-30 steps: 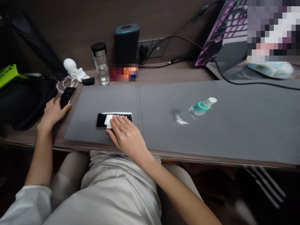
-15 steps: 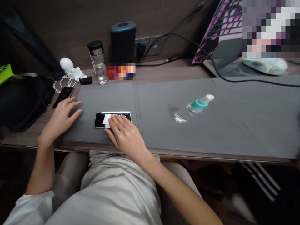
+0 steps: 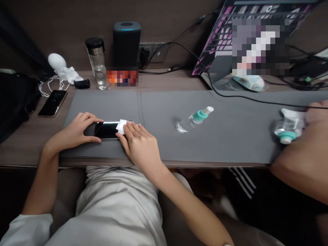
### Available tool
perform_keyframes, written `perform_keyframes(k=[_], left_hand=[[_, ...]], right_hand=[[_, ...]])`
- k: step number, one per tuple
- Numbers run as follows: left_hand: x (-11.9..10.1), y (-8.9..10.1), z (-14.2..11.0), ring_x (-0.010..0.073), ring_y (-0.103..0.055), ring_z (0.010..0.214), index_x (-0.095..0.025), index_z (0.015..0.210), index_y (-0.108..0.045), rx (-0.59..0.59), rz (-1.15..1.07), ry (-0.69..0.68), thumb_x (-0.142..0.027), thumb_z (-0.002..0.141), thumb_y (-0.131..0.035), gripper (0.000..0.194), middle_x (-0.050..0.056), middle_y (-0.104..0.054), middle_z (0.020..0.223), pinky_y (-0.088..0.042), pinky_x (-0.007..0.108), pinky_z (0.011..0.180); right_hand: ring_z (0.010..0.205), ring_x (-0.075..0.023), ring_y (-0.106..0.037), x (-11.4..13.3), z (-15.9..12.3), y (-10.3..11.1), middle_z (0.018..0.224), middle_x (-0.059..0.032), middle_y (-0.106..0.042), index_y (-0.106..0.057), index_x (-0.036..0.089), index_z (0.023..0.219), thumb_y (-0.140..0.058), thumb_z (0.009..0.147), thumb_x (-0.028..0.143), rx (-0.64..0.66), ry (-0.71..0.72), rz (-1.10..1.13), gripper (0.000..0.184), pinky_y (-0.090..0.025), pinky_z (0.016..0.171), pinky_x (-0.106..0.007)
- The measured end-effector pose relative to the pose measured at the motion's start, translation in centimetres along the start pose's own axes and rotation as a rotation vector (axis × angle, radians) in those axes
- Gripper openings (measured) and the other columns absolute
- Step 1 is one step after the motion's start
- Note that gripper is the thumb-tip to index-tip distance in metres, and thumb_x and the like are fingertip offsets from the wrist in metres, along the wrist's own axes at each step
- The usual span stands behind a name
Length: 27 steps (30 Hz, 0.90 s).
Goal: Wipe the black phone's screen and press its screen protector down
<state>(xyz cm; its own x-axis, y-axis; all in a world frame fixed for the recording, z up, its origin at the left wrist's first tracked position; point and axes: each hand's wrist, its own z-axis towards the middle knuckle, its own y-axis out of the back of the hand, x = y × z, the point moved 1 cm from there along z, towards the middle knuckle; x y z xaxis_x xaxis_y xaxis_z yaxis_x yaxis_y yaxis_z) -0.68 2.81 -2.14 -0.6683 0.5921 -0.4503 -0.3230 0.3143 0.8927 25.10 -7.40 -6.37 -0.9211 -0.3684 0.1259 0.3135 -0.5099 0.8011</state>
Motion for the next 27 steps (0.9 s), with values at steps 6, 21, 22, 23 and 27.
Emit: perform_keyframes(k=[6, 21, 22, 23, 27], left_hand=[[0.0, -0.5, -0.1, 0.0354, -0.051, 0.141, -0.029, 0.148, -0.065, -0.021, -0.017, 0.004, -0.075, 0.093, -0.077, 0.073, 0.009, -0.063, 0.142, -0.042, 0.052, 0.125], [0.2, -0.8, 0.0, 0.0352, -0.055, 0.139, -0.020, 0.165, -0.050, -0.083, 0.036, -0.052, -0.047, 0.099, -0.078, 0.077, 0.014, -0.064, 0.149, -0.043, 0.051, 0.124], [0.3, -0.8, -0.1, 0.0354, -0.055, 0.140, -0.020, 0.168, -0.046, -0.079, 0.034, -0.039, -0.045, 0.098, -0.078, 0.080, 0.014, -0.062, 0.151, -0.042, 0.052, 0.125], [0.3, -0.8, -0.1, 0.0353, -0.054, 0.141, -0.021, 0.170, -0.044, -0.076, 0.032, -0.028, -0.044, 0.098, -0.078, 0.082, 0.014, -0.061, 0.152, -0.042, 0.052, 0.126], [0.0, -0.9, -0.1, 0.0332, -0.054, 0.145, -0.031, 0.171, -0.043, -0.088, -0.004, -0.063, -0.035, 0.097, -0.074, 0.080, 0.011, -0.057, 0.151, -0.043, 0.052, 0.127]], right_hand=[[0.140, -0.0355, -0.072, 0.1, 1.3, -1.9, 0.150, -0.0208, -0.074, -0.075, 0.010, 0.142, -0.055, 0.116, 0.042, 0.038, -0.065, 0.102, 0.046, -0.061, 0.119, -0.052], [0.149, -0.0318, -0.065, 4.6, 4.0, -2.1, 0.157, -0.0197, -0.068, -0.071, 0.006, 0.148, -0.053, 0.116, 0.043, 0.222, 0.040, 0.199, 0.052, -0.052, 0.129, -0.047], [0.150, -0.0320, -0.064, 4.8, 4.0, -2.2, 0.158, -0.0201, -0.067, -0.070, 0.006, 0.149, -0.053, 0.116, 0.042, 0.222, 0.041, 0.204, 0.052, -0.051, 0.130, -0.048], [0.151, -0.0322, -0.063, 5.0, 3.8, -2.2, 0.159, -0.0205, -0.066, -0.070, 0.006, 0.150, -0.052, 0.116, 0.041, 0.219, 0.047, 0.208, 0.051, -0.050, 0.130, -0.048], [0.155, -0.0322, -0.059, 6.1, 1.7, -1.2, 0.162, -0.0217, -0.063, -0.067, 0.003, 0.152, -0.050, 0.117, 0.038, 0.222, 0.116, 0.228, 0.053, -0.046, 0.133, -0.050]])
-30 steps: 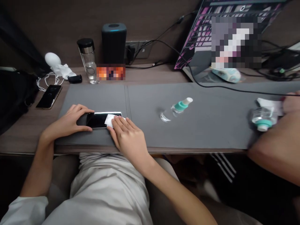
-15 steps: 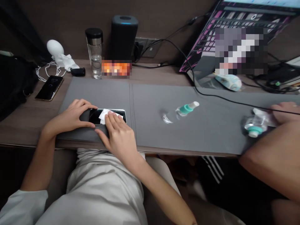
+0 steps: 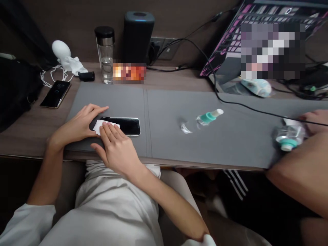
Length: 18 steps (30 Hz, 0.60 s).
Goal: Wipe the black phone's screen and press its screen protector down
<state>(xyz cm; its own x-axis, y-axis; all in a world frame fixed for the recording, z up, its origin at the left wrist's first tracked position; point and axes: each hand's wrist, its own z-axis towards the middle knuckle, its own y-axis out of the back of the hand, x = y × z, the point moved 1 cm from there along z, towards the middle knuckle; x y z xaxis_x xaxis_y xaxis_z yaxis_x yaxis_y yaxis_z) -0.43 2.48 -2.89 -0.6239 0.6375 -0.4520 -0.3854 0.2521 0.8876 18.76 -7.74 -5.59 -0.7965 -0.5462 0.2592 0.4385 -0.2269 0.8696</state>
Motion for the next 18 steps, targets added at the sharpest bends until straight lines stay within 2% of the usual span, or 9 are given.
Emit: perform_keyframes(k=[3, 6, 10, 13, 18], left_hand=[[-0.5, 0.2, 0.0, 0.0325, -0.054, 0.147, -0.034, 0.169, -0.047, 0.001, -0.035, -0.061, -0.029, 0.096, -0.072, 0.077, 0.010, -0.055, 0.154, -0.044, 0.051, 0.127], [-1.0, 0.7, -0.4, 0.0330, -0.052, 0.148, -0.034, 0.168, -0.049, 0.023, -0.046, -0.063, -0.033, 0.101, -0.071, 0.071, 0.009, -0.057, 0.154, -0.044, 0.051, 0.128], [-1.4, 1.8, -1.1, 0.0352, -0.050, 0.152, -0.037, 0.172, -0.043, 0.066, -0.091, -0.005, -0.049, 0.100, -0.077, 0.081, 0.008, -0.056, 0.159, -0.042, 0.053, 0.131], [-1.5, 2.6, -1.6, 0.0364, -0.047, 0.155, -0.037, 0.174, -0.040, 0.055, -0.078, 0.018, -0.058, 0.098, -0.078, 0.087, 0.008, -0.054, 0.163, -0.039, 0.054, 0.133], [-1.0, 3.0, -1.6, 0.0355, -0.050, 0.154, -0.036, 0.175, -0.036, 0.023, -0.060, 0.061, -0.060, 0.097, -0.077, 0.092, 0.007, -0.058, 0.163, -0.040, 0.052, 0.132]], right_hand=[[0.153, -0.0314, -0.062, 0.3, -0.5, 0.8, 0.160, -0.0214, -0.065, -0.069, 0.003, 0.150, -0.047, 0.118, 0.041, 0.032, 0.029, 0.010, 0.054, -0.048, 0.132, -0.049], [0.146, -0.0297, -0.069, -0.4, 0.9, 1.4, 0.154, -0.0190, -0.071, -0.073, 0.009, 0.145, -0.044, 0.119, 0.041, 0.095, 0.034, 0.003, 0.050, -0.054, 0.127, -0.047], [0.149, -0.0298, -0.065, -1.3, 2.9, 0.9, 0.158, -0.0221, -0.067, -0.070, 0.006, 0.148, -0.045, 0.119, 0.041, 0.126, 0.027, -0.024, 0.052, -0.051, 0.129, -0.045], [0.153, -0.0303, -0.062, -1.4, 3.1, 0.3, 0.162, -0.0224, -0.064, -0.066, 0.004, 0.153, -0.047, 0.119, 0.041, 0.109, 0.037, -0.042, 0.054, -0.047, 0.132, -0.045], [0.147, -0.0315, -0.067, -0.6, 2.0, 0.5, 0.157, -0.0213, -0.068, -0.069, 0.004, 0.149, -0.043, 0.120, 0.044, 0.097, 0.098, -0.061, 0.056, -0.054, 0.126, -0.045]])
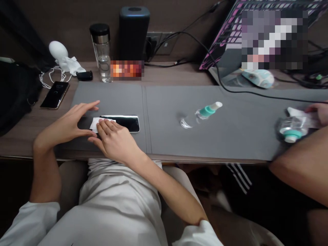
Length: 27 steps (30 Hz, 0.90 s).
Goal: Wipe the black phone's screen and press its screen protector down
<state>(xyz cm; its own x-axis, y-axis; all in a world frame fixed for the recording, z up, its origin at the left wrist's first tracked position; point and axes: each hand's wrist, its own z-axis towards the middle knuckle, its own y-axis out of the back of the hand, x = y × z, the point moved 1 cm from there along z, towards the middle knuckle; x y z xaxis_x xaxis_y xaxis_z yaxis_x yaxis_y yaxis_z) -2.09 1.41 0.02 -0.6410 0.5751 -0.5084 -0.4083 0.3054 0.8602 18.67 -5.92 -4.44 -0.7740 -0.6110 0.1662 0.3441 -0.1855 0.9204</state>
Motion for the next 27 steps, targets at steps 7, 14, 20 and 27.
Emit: perform_keyframes(k=[7, 14, 20, 27], left_hand=[[0.3, -0.6, 0.4, 0.0333, -0.057, 0.147, -0.028, 0.174, -0.039, 0.020, -0.040, -0.003, -0.070, 0.102, -0.068, 0.089, 0.010, -0.067, 0.154, -0.041, 0.050, 0.128], [0.3, -1.2, 0.9, 0.0347, -0.062, 0.145, -0.017, 0.178, -0.030, -0.037, -0.136, 0.063, -0.093, 0.103, -0.029, 0.107, 0.021, -0.059, 0.162, -0.042, 0.050, 0.128], [0.4, -2.0, 1.5, 0.0337, -0.056, 0.150, -0.014, 0.176, -0.035, -0.065, -0.050, 0.070, -0.090, 0.106, -0.016, 0.104, 0.021, -0.062, 0.158, -0.035, 0.052, 0.132], [0.3, -2.2, 1.7, 0.0312, -0.053, 0.151, -0.016, 0.173, -0.040, -0.026, 0.017, 0.044, -0.076, 0.114, -0.022, 0.086, 0.016, -0.064, 0.155, -0.033, 0.052, 0.133]], right_hand=[[0.145, -0.0317, -0.069, 0.2, -2.0, 0.1, 0.155, -0.0209, -0.069, -0.069, 0.003, 0.149, -0.045, 0.119, 0.047, -0.062, 0.073, 0.017, 0.059, -0.055, 0.125, -0.047], [0.148, -0.0316, -0.066, -0.5, 0.6, -0.9, 0.158, -0.0216, -0.067, -0.069, 0.007, 0.151, -0.053, 0.117, 0.047, -0.039, -0.049, 0.048, 0.055, -0.052, 0.128, -0.047], [0.147, -0.0345, -0.067, -1.0, 1.3, -1.2, 0.155, -0.0255, -0.067, -0.068, -0.001, 0.149, -0.050, 0.118, 0.046, -0.082, -0.097, 0.039, 0.060, -0.052, 0.128, -0.050], [0.141, -0.0312, -0.072, -3.0, -1.3, -0.7, 0.150, -0.0198, -0.072, -0.073, 0.006, 0.145, -0.049, 0.118, 0.038, -0.162, -0.127, 0.004, 0.048, -0.056, 0.124, -0.047]])
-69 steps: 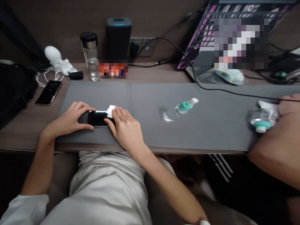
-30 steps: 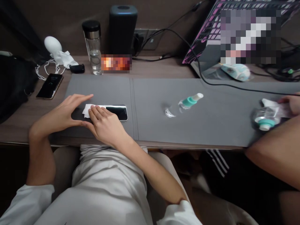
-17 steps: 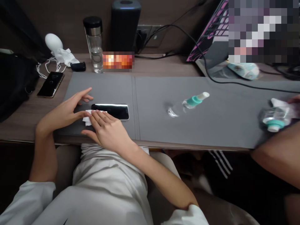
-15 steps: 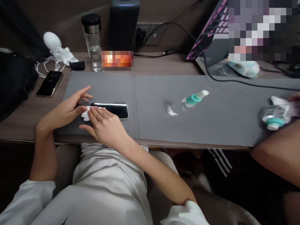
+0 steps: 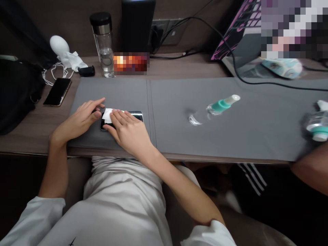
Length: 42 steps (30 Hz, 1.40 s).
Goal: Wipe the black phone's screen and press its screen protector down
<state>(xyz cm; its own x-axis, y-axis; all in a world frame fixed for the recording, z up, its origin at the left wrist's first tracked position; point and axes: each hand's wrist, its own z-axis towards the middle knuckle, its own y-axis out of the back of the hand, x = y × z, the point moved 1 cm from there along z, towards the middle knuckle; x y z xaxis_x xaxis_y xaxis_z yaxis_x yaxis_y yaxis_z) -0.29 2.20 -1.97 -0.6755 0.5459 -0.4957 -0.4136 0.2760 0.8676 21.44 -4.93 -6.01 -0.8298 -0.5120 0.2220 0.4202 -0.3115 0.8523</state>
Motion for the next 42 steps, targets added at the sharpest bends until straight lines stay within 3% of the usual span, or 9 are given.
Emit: perform_keyframes(k=[6, 11, 19, 24, 27, 29, 31, 35, 42], left_hand=[[0.1, -0.1, 0.2, 0.0311, -0.052, 0.151, -0.020, 0.162, -0.056, 0.026, 0.058, -0.024, -0.060, 0.115, -0.043, 0.063, 0.013, -0.062, 0.159, -0.035, 0.051, 0.132], [0.0, 0.1, -0.2, 0.0310, -0.055, 0.148, -0.022, 0.158, -0.060, 0.043, 0.106, -0.063, -0.052, 0.113, -0.052, 0.054, 0.012, -0.063, 0.158, -0.037, 0.051, 0.131], [-2.7, 0.4, -2.1, 0.0327, -0.055, 0.155, -0.018, 0.161, -0.059, 0.137, 0.302, -0.066, -0.048, 0.115, -0.055, 0.055, 0.012, -0.053, 0.174, -0.042, 0.048, 0.131], [-3.1, 0.5, -1.8, 0.0314, -0.060, 0.152, -0.018, 0.161, -0.061, 0.126, 0.353, -0.062, -0.046, 0.117, -0.050, 0.054, 0.011, -0.056, 0.173, -0.046, 0.047, 0.129], [-2.8, 0.6, -1.5, 0.0311, -0.064, 0.149, -0.019, 0.158, -0.065, 0.122, 0.375, -0.079, -0.041, 0.116, -0.048, 0.050, 0.009, -0.058, 0.171, -0.050, 0.047, 0.125], [-2.7, 0.7, -1.4, 0.0314, -0.065, 0.148, -0.019, 0.157, -0.066, 0.117, 0.390, -0.097, -0.038, 0.115, -0.049, 0.049, 0.010, -0.061, 0.168, -0.051, 0.047, 0.124], [-2.6, 0.8, -1.2, 0.0319, -0.067, 0.145, -0.019, 0.157, -0.066, 0.123, 0.394, -0.108, -0.038, 0.113, -0.051, 0.050, 0.011, -0.063, 0.166, -0.052, 0.047, 0.123], [-2.5, 1.1, -1.1, 0.0333, -0.069, 0.143, -0.019, 0.157, -0.066, 0.143, 0.390, -0.109, -0.039, 0.110, -0.053, 0.052, 0.012, -0.062, 0.167, -0.053, 0.049, 0.123], [-2.8, 1.1, -1.1, 0.0365, -0.067, 0.146, -0.020, 0.151, -0.069, 0.188, 0.438, -0.115, -0.034, 0.106, -0.058, 0.049, 0.012, -0.058, 0.170, -0.054, 0.051, 0.123]], right_hand=[[0.136, -0.0303, -0.075, -1.8, -1.6, 0.7, 0.145, -0.0155, -0.077, -0.077, 0.012, 0.141, -0.050, 0.118, 0.036, -0.062, -0.023, -0.040, 0.042, -0.057, 0.123, -0.049], [0.131, -0.0298, -0.078, -2.8, -2.7, 1.5, 0.140, -0.0134, -0.080, -0.080, 0.014, 0.135, -0.053, 0.117, 0.028, -0.135, -0.029, -0.080, 0.035, -0.061, 0.119, -0.049], [0.129, -0.0249, -0.079, -7.3, -4.9, 4.3, 0.141, -0.0066, -0.080, -0.078, 0.021, 0.138, -0.058, 0.114, 0.020, -0.065, 0.178, -0.060, 0.031, -0.067, 0.108, -0.040], [0.107, -0.0288, -0.087, -10.0, -5.6, 5.7, 0.121, -0.0090, -0.087, -0.082, 0.020, 0.125, -0.062, 0.110, 0.015, -0.251, 0.061, -0.259, 0.026, -0.070, 0.093, -0.043], [0.134, -0.0341, -0.076, -9.7, -5.4, 5.7, 0.149, -0.0139, -0.075, -0.070, 0.020, 0.152, -0.055, 0.111, 0.014, -0.292, -0.060, -0.276, 0.044, -0.065, 0.110, -0.053], [0.155, -0.0351, -0.059, -8.8, -5.0, 5.4, 0.170, -0.0155, -0.056, -0.048, 0.021, 0.172, -0.050, 0.111, 0.013, -0.239, -0.074, -0.198, 0.062, -0.054, 0.124, -0.060], [0.160, -0.0329, -0.053, -7.7, -4.7, 4.9, 0.175, -0.0137, -0.049, -0.037, 0.023, 0.178, -0.051, 0.111, 0.015, -0.165, -0.044, -0.098, 0.068, -0.048, 0.131, -0.059], [0.149, -0.0294, -0.066, -6.4, -4.2, 3.9, 0.162, -0.0094, -0.067, -0.059, 0.024, 0.165, -0.054, 0.114, 0.026, -0.064, -0.033, 0.043, 0.052, -0.054, 0.127, -0.052], [0.139, -0.0312, -0.074, -6.4, -4.2, 3.3, 0.155, -0.0083, -0.071, -0.077, 0.023, 0.144, -0.058, 0.114, 0.034, -0.028, -0.031, 0.066, 0.037, -0.062, 0.116, -0.051]])
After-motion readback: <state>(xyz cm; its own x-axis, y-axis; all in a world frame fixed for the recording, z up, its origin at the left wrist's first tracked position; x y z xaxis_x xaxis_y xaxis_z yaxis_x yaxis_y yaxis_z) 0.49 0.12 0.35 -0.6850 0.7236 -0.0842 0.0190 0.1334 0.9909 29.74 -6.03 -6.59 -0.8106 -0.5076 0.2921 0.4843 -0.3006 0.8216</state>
